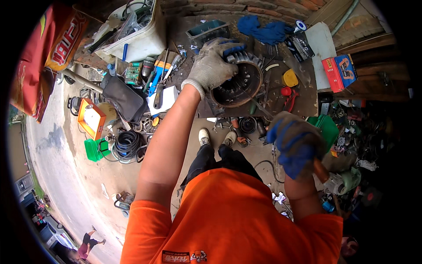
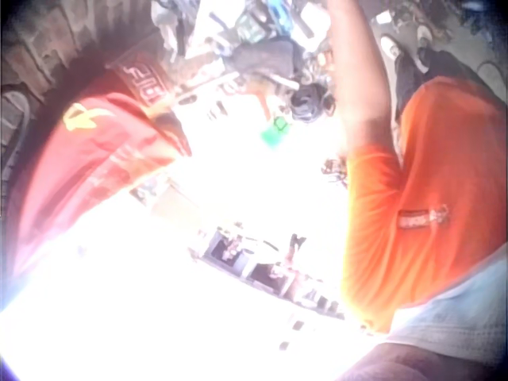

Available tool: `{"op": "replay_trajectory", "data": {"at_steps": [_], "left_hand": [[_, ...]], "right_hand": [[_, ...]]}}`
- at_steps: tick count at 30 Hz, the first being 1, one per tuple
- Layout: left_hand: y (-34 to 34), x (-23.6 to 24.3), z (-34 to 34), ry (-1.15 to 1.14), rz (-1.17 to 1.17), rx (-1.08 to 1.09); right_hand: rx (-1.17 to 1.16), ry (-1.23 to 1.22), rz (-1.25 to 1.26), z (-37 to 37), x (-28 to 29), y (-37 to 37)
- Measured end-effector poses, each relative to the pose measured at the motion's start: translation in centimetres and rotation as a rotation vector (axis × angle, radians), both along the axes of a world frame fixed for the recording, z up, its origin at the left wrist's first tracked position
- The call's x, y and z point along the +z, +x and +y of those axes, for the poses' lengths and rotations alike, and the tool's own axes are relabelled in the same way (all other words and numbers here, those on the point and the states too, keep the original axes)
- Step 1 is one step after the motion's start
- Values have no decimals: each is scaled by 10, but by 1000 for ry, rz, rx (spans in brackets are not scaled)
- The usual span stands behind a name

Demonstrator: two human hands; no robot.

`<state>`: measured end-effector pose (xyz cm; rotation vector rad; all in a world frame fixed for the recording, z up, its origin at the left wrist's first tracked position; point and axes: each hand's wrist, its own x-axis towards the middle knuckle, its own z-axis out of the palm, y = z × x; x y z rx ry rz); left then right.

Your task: The person uses a screwdriver to pry and scrape inside a circular metal mechanical component, likely an alternator stator, held in their left hand. They repeatedly rotate the component to access different internal areas while working at a cluttered workbench.

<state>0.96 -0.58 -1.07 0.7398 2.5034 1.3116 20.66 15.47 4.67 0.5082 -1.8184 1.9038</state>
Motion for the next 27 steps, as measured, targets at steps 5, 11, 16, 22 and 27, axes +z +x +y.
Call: {"op": "replay_trajectory", "data": {"at_steps": [5,11,16,22,27], "left_hand": [[-2,-5,-2,1,19,-40],[9,-3,-1,-27,72,21],[14,1,0,-45,79,-10],[15,-1,1,-40,98,-12],[15,-1,0,-25,102,-10]], "right_hand": [[-181,-114,-20,-1,8,5],[-139,-141,-19,-4,-2,6],[-111,-139,4,-7,-11,6],[-67,-176,-42,-3,-15,3],[-79,-343,-156,1,-24,-2]]}}
